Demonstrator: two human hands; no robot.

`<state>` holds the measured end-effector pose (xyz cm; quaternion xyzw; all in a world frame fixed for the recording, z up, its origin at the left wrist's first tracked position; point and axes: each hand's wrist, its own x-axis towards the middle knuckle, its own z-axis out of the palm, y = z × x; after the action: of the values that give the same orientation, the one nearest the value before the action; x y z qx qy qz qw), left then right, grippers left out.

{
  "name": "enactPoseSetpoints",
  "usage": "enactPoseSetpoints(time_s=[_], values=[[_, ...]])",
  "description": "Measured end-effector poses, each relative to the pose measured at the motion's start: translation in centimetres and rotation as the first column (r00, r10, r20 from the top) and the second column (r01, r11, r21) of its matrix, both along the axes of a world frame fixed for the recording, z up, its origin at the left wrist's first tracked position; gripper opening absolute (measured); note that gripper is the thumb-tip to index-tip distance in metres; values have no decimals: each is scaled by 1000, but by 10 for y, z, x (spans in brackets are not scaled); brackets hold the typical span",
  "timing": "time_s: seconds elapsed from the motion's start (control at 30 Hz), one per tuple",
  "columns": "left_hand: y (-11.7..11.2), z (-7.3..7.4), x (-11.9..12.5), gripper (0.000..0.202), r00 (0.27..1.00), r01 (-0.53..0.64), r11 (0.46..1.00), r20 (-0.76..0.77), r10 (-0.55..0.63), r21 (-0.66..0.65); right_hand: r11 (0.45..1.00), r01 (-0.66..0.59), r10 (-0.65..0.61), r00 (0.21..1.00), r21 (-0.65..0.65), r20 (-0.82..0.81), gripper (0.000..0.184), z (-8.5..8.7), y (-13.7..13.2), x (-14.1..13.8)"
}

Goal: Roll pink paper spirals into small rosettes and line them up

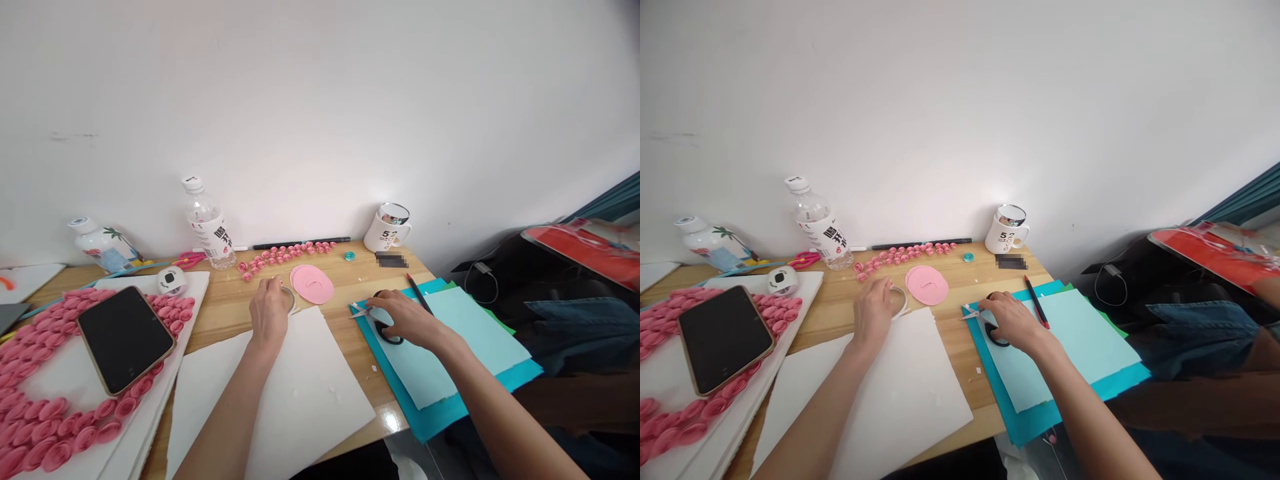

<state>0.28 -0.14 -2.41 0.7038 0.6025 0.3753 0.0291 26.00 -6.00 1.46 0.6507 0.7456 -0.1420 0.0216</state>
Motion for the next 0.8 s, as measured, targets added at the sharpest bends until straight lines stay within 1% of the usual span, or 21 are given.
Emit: enactPoseSetpoints(time_s=[0.07,0.1,0.17,0.23,0.27,0.3,0.33,0.4,0.43,0.5,0.57,0.63,0.73,0.8], values=[[1,1,1,24,1000,10,1000,28,-9,-26,1000,0,0,1000,4,-8,49,1,3,1],[1,2,1,24,996,26,999,81,-24,-27,1000,8,-7,1000,26,-20,43,1,5,0],[2,5,3,22,963,80,996,260,-66,-44,995,49,-43,997,83,-69,29,0,12,-3],[1,9,5,21,874,154,981,480,-81,-115,988,115,-99,985,104,-144,23,-3,20,-8],[1,12,6,22,818,190,966,573,-55,-178,987,127,-108,978,99,-178,23,-6,23,-10],[0,14,6,23,761,233,947,648,-35,-221,986,134,-112,973,98,-204,23,-10,26,-12],[0,16,7,23,705,265,935,709,-20,-237,987,128,-104,969,92,-225,23,-13,28,-13],[-1,19,8,24,607,309,921,795,0,-235,991,102,-76,961,85,-265,23,-20,30,-14],[-1,20,8,24,571,320,919,821,7,-230,992,90,-63,955,83,-290,23,-23,29,-14],[0,21,7,24,528,328,916,849,24,-230,993,83,-49,939,88,-341,21,-27,29,-12],[1,21,7,24,519,330,913,854,38,-241,991,92,-48,925,99,-376,17,-30,28,-10],[1,21,7,23,523,328,910,851,50,-255,989,100,-52,925,108,-378,14,-31,28,-10],[1,21,7,21,524,327,906,850,63,-268,988,105,-63,943,112,-327,11,-30,28,-11],[1,21,8,20,507,336,904,859,64,-266,989,97,-61,956,116,-287,10,-28,28,-13]])
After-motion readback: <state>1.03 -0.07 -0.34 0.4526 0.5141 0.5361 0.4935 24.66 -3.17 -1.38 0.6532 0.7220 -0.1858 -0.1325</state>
